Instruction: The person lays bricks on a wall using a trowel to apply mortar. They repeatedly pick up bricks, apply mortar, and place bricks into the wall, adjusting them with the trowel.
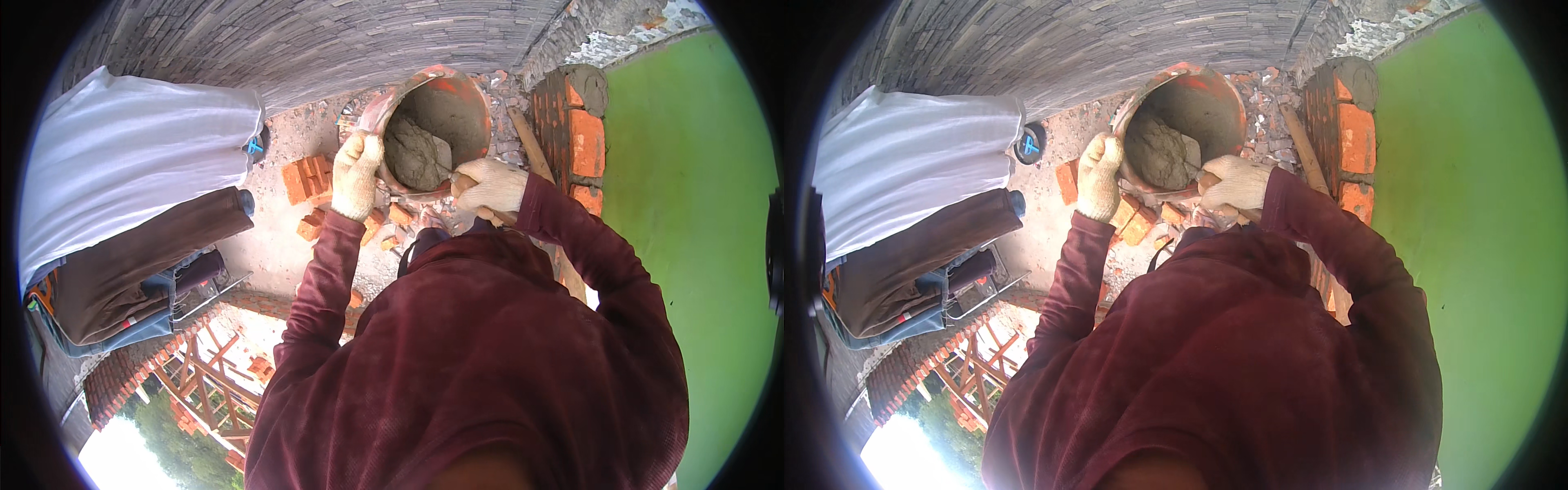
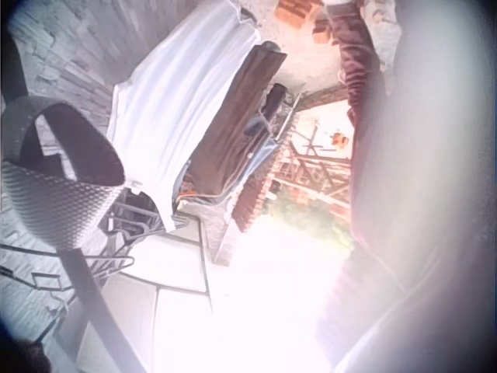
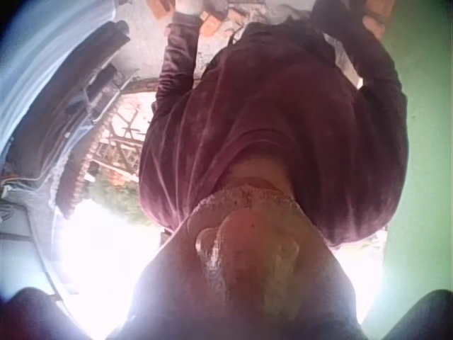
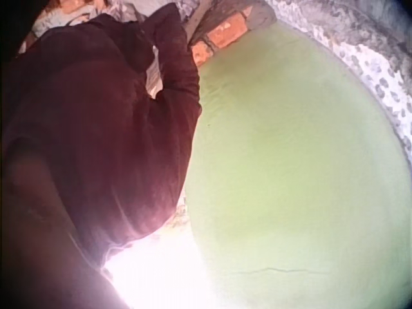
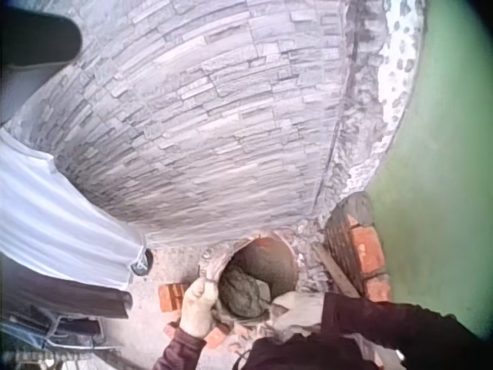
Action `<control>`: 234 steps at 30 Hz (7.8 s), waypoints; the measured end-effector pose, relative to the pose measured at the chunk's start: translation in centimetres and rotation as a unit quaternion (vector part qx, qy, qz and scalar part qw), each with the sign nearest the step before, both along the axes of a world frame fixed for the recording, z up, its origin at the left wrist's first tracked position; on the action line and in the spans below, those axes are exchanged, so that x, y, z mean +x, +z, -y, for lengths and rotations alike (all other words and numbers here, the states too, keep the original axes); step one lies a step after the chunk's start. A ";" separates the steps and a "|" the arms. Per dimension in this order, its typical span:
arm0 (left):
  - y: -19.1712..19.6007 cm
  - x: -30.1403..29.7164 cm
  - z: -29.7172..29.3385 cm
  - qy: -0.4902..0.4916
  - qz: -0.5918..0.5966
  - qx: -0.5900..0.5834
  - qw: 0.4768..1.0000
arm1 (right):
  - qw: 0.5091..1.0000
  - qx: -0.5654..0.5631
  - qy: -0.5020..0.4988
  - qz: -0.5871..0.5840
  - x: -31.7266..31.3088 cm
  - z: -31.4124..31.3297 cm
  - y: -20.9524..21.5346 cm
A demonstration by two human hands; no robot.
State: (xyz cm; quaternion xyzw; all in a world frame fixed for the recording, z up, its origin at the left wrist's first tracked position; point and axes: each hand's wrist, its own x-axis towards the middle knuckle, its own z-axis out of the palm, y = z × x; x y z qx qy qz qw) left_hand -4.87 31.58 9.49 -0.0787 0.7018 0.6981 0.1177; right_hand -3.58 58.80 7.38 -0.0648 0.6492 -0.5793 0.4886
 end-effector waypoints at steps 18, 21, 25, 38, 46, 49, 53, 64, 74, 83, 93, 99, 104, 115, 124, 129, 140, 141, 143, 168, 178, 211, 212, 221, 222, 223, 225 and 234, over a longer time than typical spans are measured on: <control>-9.1 -2.3 -6.8 0.064 0.106 0.070 0.990 | 0.917 0.183 -0.349 -0.055 6.7 -23.1 -5.8; -10.4 -2.1 -4.6 0.066 0.097 0.055 0.992 | 0.826 0.434 -0.301 -0.196 6.5 -24.7 -10.6; -9.7 -1.7 -4.1 0.075 0.107 0.014 0.991 | 0.740 0.571 -0.319 -0.156 5.0 -25.5 -15.9; -11.1 0.8 5.9 0.152 0.107 -0.011 0.983 | 0.755 0.530 -0.369 -0.112 5.7 -24.2 -18.7; -10.9 0.6 6.4 0.151 0.109 -0.025 0.982 | 0.813 0.342 -0.467 0.057 12.9 -24.0 -23.8; -10.4 0.6 6.0 0.149 0.124 -0.023 0.981 | 0.798 0.298 -0.516 0.087 11.8 -22.0 -21.6; -9.8 -1.4 4.1 0.092 0.119 -0.026 0.988 | 0.763 0.266 -0.571 0.149 12.7 -22.1 -21.6; -5.0 -2.5 1.3 -0.031 0.023 0.017 0.999 | 0.855 0.415 -0.174 -0.256 14.1 -13.2 1.7; 1.7 -3.2 4.0 -0.203 -0.050 0.116 0.971 | 0.777 0.459 0.038 -0.428 7.6 4.8 3.6; 3.6 0.4 7.3 -0.240 -0.130 -0.017 0.962 | 0.792 0.476 0.017 -0.381 11.9 3.6 7.9; 8.0 0.9 3.2 -0.207 -0.176 -0.070 0.960 | 0.975 0.221 -0.033 -0.009 12.1 2.7 4.0; 8.4 1.6 0.8 -0.183 -0.110 -0.038 0.976 | 0.995 0.024 -0.093 -0.004 12.8 5.4 2.9; 7.9 3.7 -0.5 -0.113 -0.106 -0.034 0.987 | 0.992 0.075 -0.101 0.003 13.5 4.0 6.7; 0.2 6.6 -9.4 -0.080 -0.030 0.018 0.996 | 0.983 -0.016 -0.182 0.001 17.4 -7.4 0.0; -7.5 6.3 -15.1 -0.092 0.026 0.064 0.993 | 0.931 0.005 -0.362 0.056 23.9 -17.3 -2.0; -10.1 6.7 -12.4 -0.081 0.067 0.040 0.994 | 0.870 0.274 -0.405 0.062 23.8 -20.3 -1.9; -8.7 6.7 -3.7 0.022 0.064 -0.056 0.996 | 0.725 0.607 -0.324 -0.035 23.6 -20.4 -11.4; -8.8 6.6 -2.5 0.020 0.065 -0.065 0.996 | 0.750 0.532 -0.393 0.025 23.6 -20.4 -11.0; -9.3 6.6 0.5 0.015 0.066 -0.083 0.994 | 0.767 0.360 -0.512 0.143 23.1 -20.2 -10.4; -7.0 8.5 1.3 0.067 0.124 -0.027 0.990 | 0.791 0.512 -0.331 0.045 26.0 -23.3 -17.9; -7.4 6.0 0.9 -0.033 0.065 0.074 0.995 | 0.785 0.551 -0.281 0.018 30.9 -22.9 -8.1; 6.6 0.5 13.5 -0.288 -0.203 0.031 0.935 | 0.636 0.505 0.161 -0.561 14.8 13.3 15.5; 7.2 1.1 13.6 -0.285 -0.184 0.031 0.940 | 0.582 0.476 0.111 -0.650 14.9 13.0 16.0; 5.3 3.2 13.5 -0.204 -0.216 -0.025 0.954 | 0.740 0.487 0.188 -0.423 18.9 14.8 13.7; 5.6 3.8 13.4 -0.224 -0.211 -0.031 0.951 | 0.765 0.473 0.156 -0.409 19.2 13.8 13.8; 6.0 4.5 13.2 -0.245 -0.206 -0.036 0.947 | 0.788 0.457 0.123 -0.393 19.8 12.3 13.4; 7.6 5.8 11.6 -0.273 -0.205 -0.062 0.938 | 0.830 0.408 0.035 -0.380 21.5 8.3 11.7; 12.7 8.0 5.6 -0.317 -0.291 -0.087 0.899 | 0.984 0.105 -0.125 0.069 21.4 6.5 8.7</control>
